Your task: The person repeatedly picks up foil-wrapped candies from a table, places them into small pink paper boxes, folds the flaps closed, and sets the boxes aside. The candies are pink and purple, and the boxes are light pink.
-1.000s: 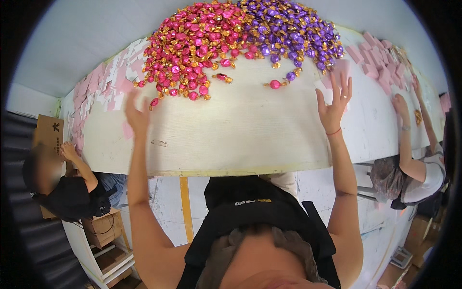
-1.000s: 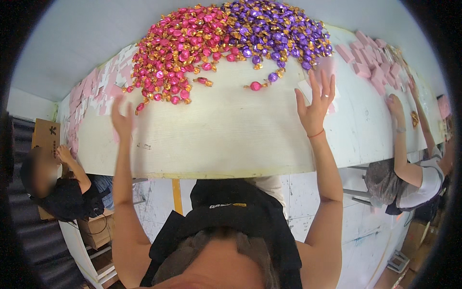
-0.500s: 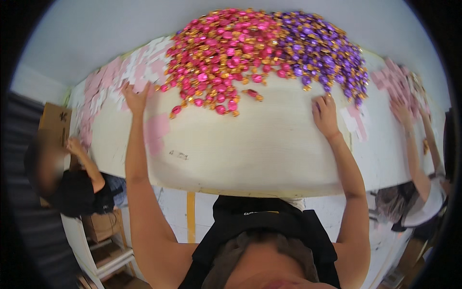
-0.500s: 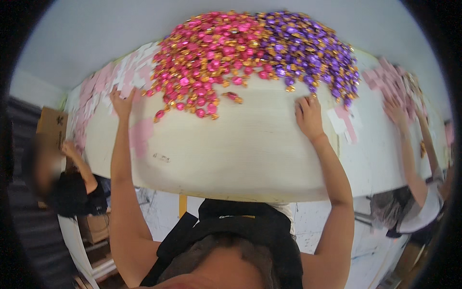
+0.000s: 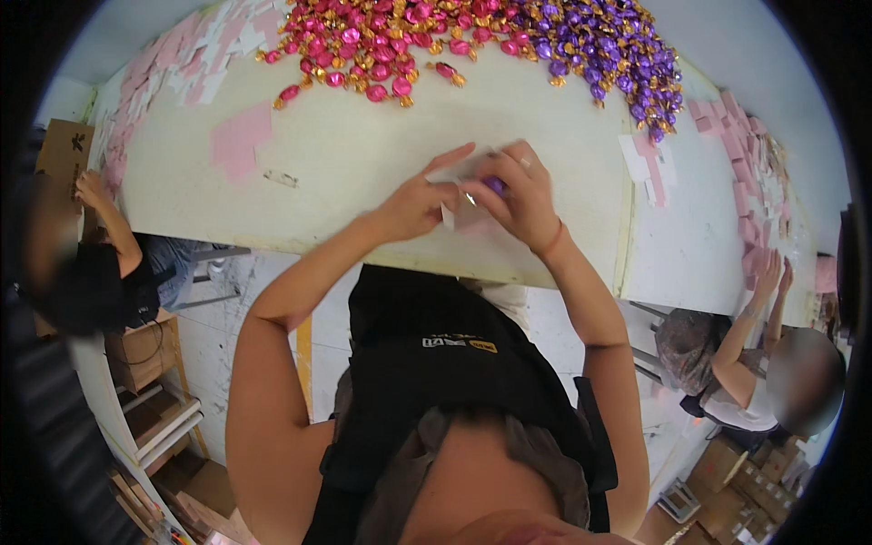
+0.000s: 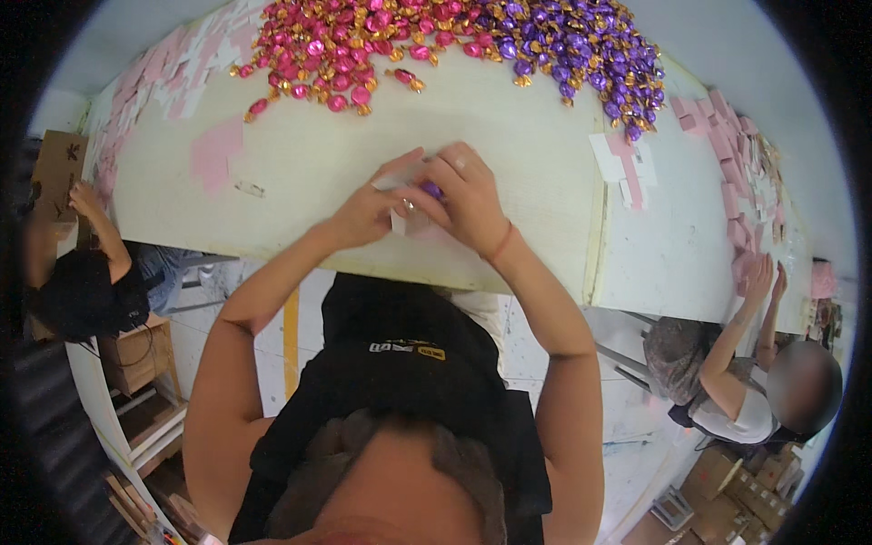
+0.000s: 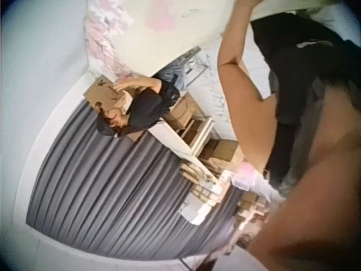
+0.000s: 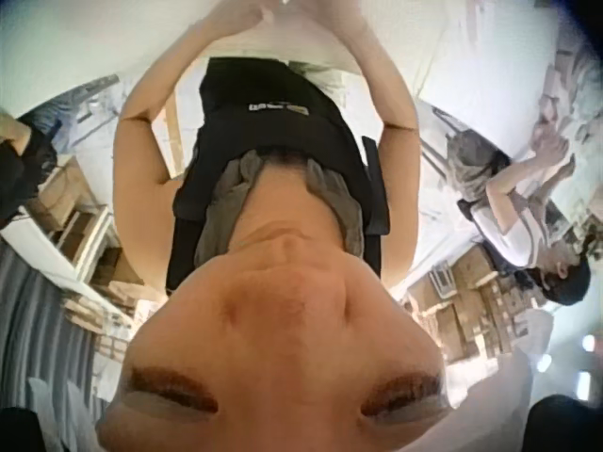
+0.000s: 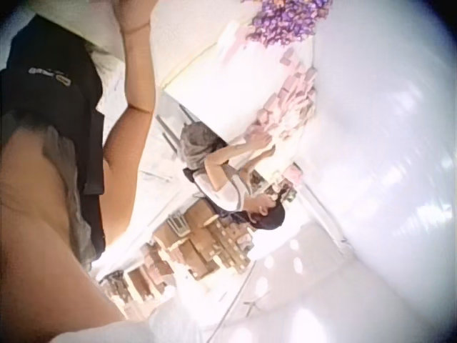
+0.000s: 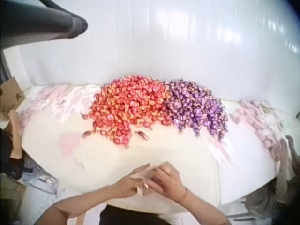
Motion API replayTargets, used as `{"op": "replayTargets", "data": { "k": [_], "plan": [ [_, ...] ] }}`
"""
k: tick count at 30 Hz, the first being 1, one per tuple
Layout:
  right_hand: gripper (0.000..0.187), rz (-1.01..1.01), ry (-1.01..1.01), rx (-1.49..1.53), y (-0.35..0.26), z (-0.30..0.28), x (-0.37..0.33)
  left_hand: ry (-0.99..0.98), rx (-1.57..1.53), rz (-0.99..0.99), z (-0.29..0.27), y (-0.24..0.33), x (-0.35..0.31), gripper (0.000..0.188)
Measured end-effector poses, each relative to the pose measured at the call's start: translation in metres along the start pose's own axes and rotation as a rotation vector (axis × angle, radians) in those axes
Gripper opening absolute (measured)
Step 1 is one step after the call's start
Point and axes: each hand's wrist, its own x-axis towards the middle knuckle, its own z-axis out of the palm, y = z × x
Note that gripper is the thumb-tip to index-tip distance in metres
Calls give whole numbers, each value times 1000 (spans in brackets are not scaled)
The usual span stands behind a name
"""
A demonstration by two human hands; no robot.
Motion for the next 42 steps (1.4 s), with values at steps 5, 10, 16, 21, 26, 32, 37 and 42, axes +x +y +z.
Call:
{"op": "replayTargets", "data": {
  "k": [5,10,16,21,26,32,37,42],
  "plan": [
    [34,-33,-116,-59,2,-3,-15,26,98,-69,-15,23,11,22],
    [46,163,-3,64,9,-10,-41,0,248,-158,-9,27,17,20],
    [49,-24,-94,-206,1,-1,-47,187,546,15,12,25,12,20],
    [46,-20,-128,-151,-6,-15,-50,281,620,149,16,25,16,14],
    [35,565,193,359,23,-23,-81,572,9,-175,29,47,-11,41],
    [35,794,-159,611,55,-22,-69,343,117,-407,54,34,-2,43],
    [47,223,14,152,27,-4,-67,414,-143,-285,57,24,12,40],
    [42,251,-73,271,20,-12,-73,449,242,-195,66,32,16,52]
  ]
}}
